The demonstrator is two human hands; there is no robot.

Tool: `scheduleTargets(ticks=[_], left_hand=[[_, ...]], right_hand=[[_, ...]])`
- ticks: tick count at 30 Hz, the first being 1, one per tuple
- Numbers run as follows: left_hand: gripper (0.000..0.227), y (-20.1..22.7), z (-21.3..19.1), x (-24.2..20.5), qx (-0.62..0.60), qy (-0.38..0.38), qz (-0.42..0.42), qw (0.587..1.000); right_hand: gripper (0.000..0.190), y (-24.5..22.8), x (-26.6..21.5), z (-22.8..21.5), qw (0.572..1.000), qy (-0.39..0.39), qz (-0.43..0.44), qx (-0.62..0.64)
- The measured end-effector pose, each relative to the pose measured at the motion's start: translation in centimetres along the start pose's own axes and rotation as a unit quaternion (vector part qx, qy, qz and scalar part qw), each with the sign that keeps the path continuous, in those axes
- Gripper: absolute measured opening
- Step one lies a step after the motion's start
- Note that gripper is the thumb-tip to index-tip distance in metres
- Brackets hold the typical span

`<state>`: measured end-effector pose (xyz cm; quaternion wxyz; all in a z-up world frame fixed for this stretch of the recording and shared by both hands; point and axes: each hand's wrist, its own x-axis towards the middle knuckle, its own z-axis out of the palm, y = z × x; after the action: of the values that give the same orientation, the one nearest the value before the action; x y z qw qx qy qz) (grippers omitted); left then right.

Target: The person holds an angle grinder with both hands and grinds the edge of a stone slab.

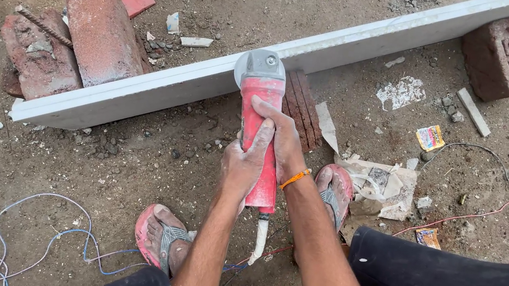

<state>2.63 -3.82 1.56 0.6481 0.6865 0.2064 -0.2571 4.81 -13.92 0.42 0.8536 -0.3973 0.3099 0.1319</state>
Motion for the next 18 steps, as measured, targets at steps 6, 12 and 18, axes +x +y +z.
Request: scheduleTargets(ticks=[6,12,18], left_hand=[[0.079,-0.2,0.7,0.5,0.117,0.018,-0.029,0.993],[0.073,-1.5,-0.7,-0.4,0.056,0.021,0.010,0.998],[0.067,-1.4,-2.5,-2.0,-0.043,0.068,-0.010,0.997]], right_hand=[[0.028,-0.8,-0.6,-0.2,1.000,0.000,-0.015,-0.004],[0.027,1.1,-0.3,0.3,1.000,-0.018,-0.009,-0.007],[0.025,2.7,-0.5,1.8,0.997,-0.050,0.006,-0.050]])
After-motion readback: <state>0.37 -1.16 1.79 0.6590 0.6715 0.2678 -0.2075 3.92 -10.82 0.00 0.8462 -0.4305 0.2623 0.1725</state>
